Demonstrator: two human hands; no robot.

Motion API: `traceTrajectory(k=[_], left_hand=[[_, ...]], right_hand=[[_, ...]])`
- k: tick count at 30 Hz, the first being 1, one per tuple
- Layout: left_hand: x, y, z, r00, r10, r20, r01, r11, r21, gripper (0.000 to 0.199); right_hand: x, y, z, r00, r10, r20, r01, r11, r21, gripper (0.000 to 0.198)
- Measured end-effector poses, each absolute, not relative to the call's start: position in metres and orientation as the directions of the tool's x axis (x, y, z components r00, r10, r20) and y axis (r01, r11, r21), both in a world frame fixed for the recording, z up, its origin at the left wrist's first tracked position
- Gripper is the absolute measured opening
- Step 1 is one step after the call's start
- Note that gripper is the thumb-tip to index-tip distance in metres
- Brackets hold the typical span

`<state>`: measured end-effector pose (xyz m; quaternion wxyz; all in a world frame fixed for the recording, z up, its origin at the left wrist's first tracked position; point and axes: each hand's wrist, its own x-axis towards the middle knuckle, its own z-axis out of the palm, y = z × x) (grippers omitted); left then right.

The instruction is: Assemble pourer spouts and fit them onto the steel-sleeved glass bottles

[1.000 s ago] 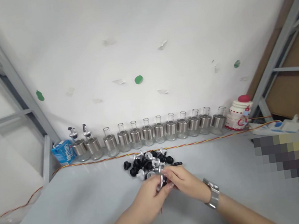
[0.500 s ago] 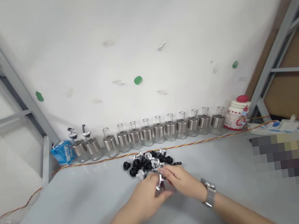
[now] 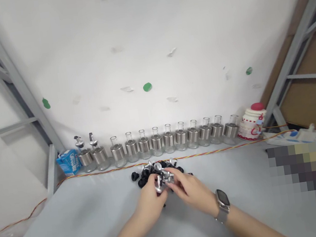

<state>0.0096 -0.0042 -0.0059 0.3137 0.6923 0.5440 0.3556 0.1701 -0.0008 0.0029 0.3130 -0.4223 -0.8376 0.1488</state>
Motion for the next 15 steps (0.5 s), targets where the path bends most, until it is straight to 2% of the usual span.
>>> traceTrajectory(k=[3, 9, 15], left_hand=[[0.0119, -0.0057, -0.0086, 0.199, 0.976, 0.092, 0.448, -0.174, 0.877, 0.026], [0.0133, -0.0099, -0.0047, 0.254, 0.963, 0.096, 0.377, -0.190, 0.907, 0.029], [0.0137, -0.0104, -0.0094, 0.290, 0.956, 0.044, 0.422, -0.169, 0.891, 0.032]], right_hand=[[0.1680, -0.0014, -0.0025, -0.524, 0.716, 0.460, 0.625, 0.691, -0.363, 0.042], [0.1730, 0.0013, -0.0032, -0.613, 0.563, 0.554, 0.590, 0.793, -0.153, 0.037], [0.1744, 0.0007, -0.0020, -0.618, 0.594, 0.515, 0.596, 0.781, -0.185, 0.035]])
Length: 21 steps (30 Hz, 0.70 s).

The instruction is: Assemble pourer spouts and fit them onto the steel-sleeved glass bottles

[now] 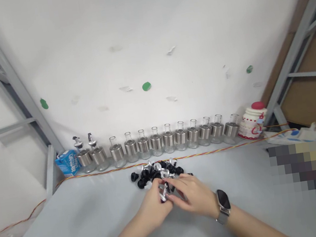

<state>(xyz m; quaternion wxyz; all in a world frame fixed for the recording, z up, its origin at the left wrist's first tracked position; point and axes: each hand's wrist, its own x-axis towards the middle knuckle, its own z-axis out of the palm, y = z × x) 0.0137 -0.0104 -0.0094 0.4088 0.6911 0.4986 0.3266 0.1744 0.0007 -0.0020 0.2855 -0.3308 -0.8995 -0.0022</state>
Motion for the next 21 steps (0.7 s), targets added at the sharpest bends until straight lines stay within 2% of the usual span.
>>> traceTrajectory(k=[5, 9, 15, 21], left_hand=[[0.015, -0.016, -0.012, 0.259, 0.964, 0.066, 0.621, -0.218, 0.753, 0.010], [0.016, -0.022, -0.006, 0.225, 0.969, 0.101, 0.717, -0.235, 0.657, 0.011], [0.019, -0.022, -0.006, 0.264, 0.955, 0.132, 0.654, -0.278, 0.704, 0.014], [0.019, -0.021, -0.006, 0.274, 0.946, 0.174, 0.618, -0.312, 0.722, 0.011]], right_hand=[[0.171, 0.004, -0.009, -0.614, 0.597, 0.516, 0.612, 0.773, -0.166, 0.027], [0.168, 0.004, -0.011, -0.589, 0.632, 0.503, 0.620, 0.753, -0.220, 0.023], [0.164, 0.003, -0.011, -0.575, 0.696, 0.429, 0.613, 0.714, -0.338, 0.020], [0.163, 0.005, -0.011, -0.565, 0.673, 0.477, 0.617, 0.729, -0.297, 0.017]])
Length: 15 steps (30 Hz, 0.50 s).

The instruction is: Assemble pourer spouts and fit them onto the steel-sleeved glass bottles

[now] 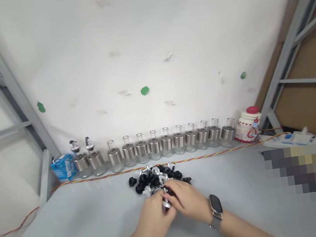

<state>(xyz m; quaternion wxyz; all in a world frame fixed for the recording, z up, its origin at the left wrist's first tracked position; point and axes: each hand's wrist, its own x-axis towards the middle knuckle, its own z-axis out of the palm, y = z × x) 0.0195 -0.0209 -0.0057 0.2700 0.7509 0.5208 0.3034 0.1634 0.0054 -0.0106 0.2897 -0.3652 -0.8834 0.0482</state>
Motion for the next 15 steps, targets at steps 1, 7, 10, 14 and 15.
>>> traceTrajectory(k=[1, 7, 10, 14, 15], left_hand=[[0.0203, -0.0216, -0.0048, 0.276, 0.942, 0.192, 0.601, -0.325, 0.730, 0.011], [0.0280, -0.0272, -0.0051, 0.224, 0.911, 0.347, 0.479, -0.412, 0.775, 0.013], [0.0288, -0.0287, -0.0069, 0.211, 0.926, 0.312, 0.512, -0.377, 0.772, 0.013], [0.0273, -0.0294, -0.0069, 0.230, 0.943, 0.241, 0.539, -0.330, 0.775, 0.018], [0.0268, -0.0295, -0.0069, 0.234, 0.943, 0.235, 0.546, -0.327, 0.772, 0.018]], right_hand=[[0.1637, 0.0052, -0.0099, -0.562, 0.662, 0.495, 0.615, 0.735, -0.286, 0.017], [0.1660, 0.0004, -0.0034, -0.542, 0.546, 0.639, 0.571, 0.797, -0.197, 0.027], [0.1667, 0.0008, -0.0026, -0.568, 0.503, 0.651, 0.551, 0.820, -0.153, 0.034], [0.1675, 0.0047, -0.0049, -0.589, 0.491, 0.642, 0.553, 0.824, -0.122, 0.042], [0.1677, 0.0054, -0.0054, -0.586, 0.490, 0.645, 0.556, 0.823, -0.120, 0.042]])
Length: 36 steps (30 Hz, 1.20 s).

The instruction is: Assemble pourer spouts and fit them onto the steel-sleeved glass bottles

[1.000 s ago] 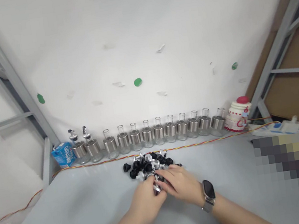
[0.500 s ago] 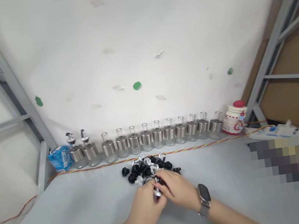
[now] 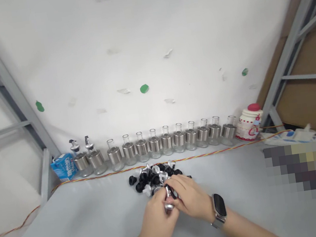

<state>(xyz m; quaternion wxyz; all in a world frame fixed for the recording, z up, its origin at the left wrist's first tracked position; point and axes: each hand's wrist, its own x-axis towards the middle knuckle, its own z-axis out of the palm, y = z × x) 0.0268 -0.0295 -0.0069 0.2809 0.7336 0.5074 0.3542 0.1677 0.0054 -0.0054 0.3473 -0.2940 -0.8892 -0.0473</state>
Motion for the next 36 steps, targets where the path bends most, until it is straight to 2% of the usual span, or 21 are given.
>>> traceTrajectory(k=[6, 12, 20, 28, 36], left_hand=[[0.0257, -0.0287, -0.0090, 0.270, 0.932, 0.241, 0.560, -0.356, 0.748, 0.014], [0.0273, -0.0264, -0.0089, 0.269, 0.938, 0.221, 0.544, -0.337, 0.768, 0.008], [0.0265, -0.0264, -0.0094, 0.308, 0.926, 0.217, 0.556, -0.361, 0.749, 0.013], [0.0257, -0.0272, -0.0092, 0.336, 0.924, 0.183, 0.615, -0.363, 0.700, 0.010], [0.0260, -0.0267, -0.0091, 0.346, 0.922, 0.174, 0.588, -0.358, 0.726, 0.010]], right_hand=[[0.1692, 0.0051, -0.0050, -0.583, 0.520, 0.625, 0.573, 0.808, -0.137, 0.030], [0.1677, 0.0070, -0.0116, -0.587, 0.569, 0.576, 0.592, 0.787, -0.174, 0.027], [0.1682, 0.0042, -0.0080, -0.582, 0.615, 0.532, 0.616, 0.761, -0.204, 0.015], [0.1698, 0.0053, -0.0119, -0.609, 0.604, 0.515, 0.591, 0.778, -0.214, 0.019], [0.1692, 0.0037, -0.0103, -0.609, 0.625, 0.489, 0.616, 0.761, -0.205, 0.018]])
